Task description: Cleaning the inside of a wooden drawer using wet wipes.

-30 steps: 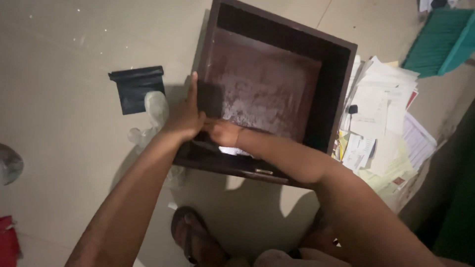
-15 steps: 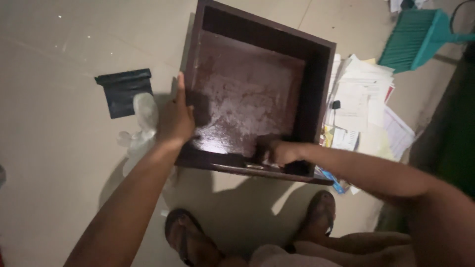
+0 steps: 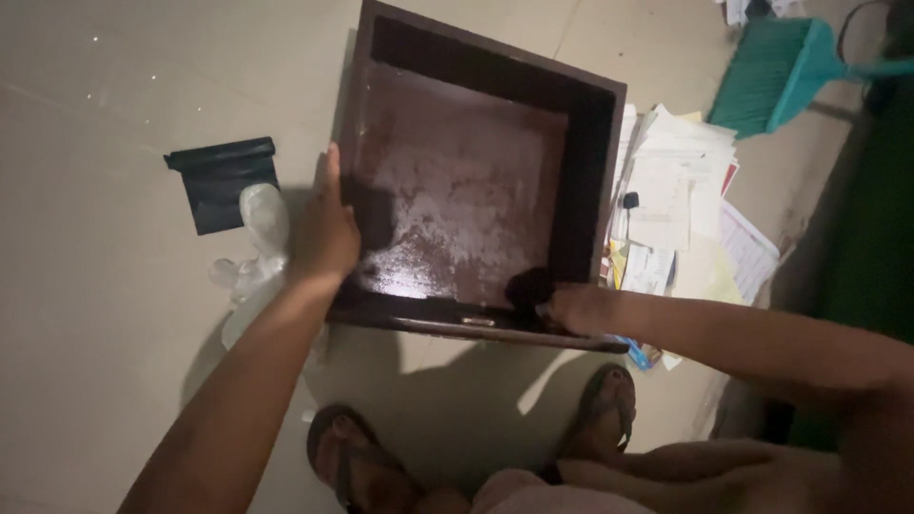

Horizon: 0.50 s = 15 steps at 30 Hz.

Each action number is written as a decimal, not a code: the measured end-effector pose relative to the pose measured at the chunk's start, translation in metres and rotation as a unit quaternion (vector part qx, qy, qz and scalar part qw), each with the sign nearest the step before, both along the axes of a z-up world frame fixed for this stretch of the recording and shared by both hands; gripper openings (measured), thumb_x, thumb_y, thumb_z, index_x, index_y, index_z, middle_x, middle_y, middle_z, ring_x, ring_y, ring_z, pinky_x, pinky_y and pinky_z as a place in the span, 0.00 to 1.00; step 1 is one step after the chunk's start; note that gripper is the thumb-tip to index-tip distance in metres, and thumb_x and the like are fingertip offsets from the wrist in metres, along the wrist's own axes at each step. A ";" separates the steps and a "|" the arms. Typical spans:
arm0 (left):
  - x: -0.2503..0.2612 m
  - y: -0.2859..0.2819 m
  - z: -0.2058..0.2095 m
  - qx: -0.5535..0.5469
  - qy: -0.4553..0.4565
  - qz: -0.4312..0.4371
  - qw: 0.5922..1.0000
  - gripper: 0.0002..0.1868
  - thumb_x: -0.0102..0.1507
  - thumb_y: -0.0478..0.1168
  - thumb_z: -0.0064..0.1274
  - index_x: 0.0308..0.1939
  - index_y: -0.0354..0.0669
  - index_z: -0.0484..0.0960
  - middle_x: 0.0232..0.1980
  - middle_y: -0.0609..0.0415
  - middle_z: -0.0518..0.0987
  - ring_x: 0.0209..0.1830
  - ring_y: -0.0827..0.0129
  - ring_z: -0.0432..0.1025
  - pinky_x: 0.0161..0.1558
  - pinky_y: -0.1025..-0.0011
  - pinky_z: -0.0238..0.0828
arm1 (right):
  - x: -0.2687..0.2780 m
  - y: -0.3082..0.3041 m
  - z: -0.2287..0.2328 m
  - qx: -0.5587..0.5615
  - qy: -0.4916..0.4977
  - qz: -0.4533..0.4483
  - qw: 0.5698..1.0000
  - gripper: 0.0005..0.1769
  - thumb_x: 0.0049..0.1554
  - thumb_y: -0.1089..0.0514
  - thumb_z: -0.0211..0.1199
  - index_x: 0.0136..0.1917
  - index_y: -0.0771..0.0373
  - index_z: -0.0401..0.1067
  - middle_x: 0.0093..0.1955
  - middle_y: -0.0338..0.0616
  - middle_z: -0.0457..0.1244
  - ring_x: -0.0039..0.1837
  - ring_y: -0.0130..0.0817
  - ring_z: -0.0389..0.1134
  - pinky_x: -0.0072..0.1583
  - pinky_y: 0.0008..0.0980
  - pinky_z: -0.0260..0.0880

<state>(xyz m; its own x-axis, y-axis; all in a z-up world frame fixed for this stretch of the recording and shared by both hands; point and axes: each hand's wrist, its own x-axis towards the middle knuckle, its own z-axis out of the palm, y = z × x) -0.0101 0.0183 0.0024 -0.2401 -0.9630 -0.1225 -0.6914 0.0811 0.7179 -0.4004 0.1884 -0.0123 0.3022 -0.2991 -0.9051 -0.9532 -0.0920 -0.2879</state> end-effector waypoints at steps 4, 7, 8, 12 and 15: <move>-0.002 -0.004 0.011 0.090 -0.083 -0.009 0.992 0.45 0.69 0.34 0.47 0.83 0.53 0.37 0.57 0.28 0.77 0.52 0.34 0.74 0.55 0.45 0.70 | -0.011 -0.014 -0.026 -0.032 0.071 0.144 0.986 0.21 0.67 0.51 0.46 0.56 0.60 0.77 0.59 0.54 0.68 0.62 0.50 0.70 0.64 0.46 0.68; -0.003 -0.003 0.009 0.117 -0.101 -0.005 0.988 0.46 0.68 0.34 0.47 0.82 0.55 0.34 0.55 0.29 0.77 0.51 0.35 0.74 0.54 0.45 0.70 | -0.040 -0.066 -0.056 -0.112 0.083 0.186 0.973 0.18 0.65 0.53 0.47 0.59 0.56 0.76 0.57 0.49 0.70 0.59 0.44 0.72 0.59 0.43 0.73; -0.004 -0.005 0.008 0.114 -0.092 0.007 0.989 0.47 0.67 0.34 0.47 0.82 0.57 0.35 0.56 0.30 0.77 0.52 0.36 0.74 0.53 0.45 0.70 | -0.047 -0.096 -0.057 -0.149 0.135 0.098 0.975 0.19 0.67 0.51 0.46 0.60 0.56 0.75 0.58 0.50 0.69 0.59 0.43 0.72 0.58 0.42 0.74; 0.001 0.000 -0.003 0.106 -0.122 -0.014 0.987 0.47 0.68 0.35 0.48 0.82 0.57 0.33 0.53 0.28 0.76 0.49 0.35 0.74 0.53 0.46 0.70 | -0.149 -0.126 0.012 -0.278 0.213 -0.086 0.933 0.22 0.69 0.53 0.45 0.73 0.61 0.64 0.69 0.61 0.60 0.59 0.48 0.70 0.54 0.46 0.76; 0.002 0.000 0.005 0.072 -0.107 -0.015 0.992 0.47 0.69 0.36 0.48 0.83 0.56 0.32 0.52 0.27 0.77 0.49 0.35 0.74 0.53 0.46 0.71 | -0.027 -0.179 0.050 -0.234 0.187 0.069 0.952 0.19 0.65 0.57 0.49 0.67 0.62 0.68 0.66 0.57 0.62 0.61 0.48 0.69 0.60 0.45 0.70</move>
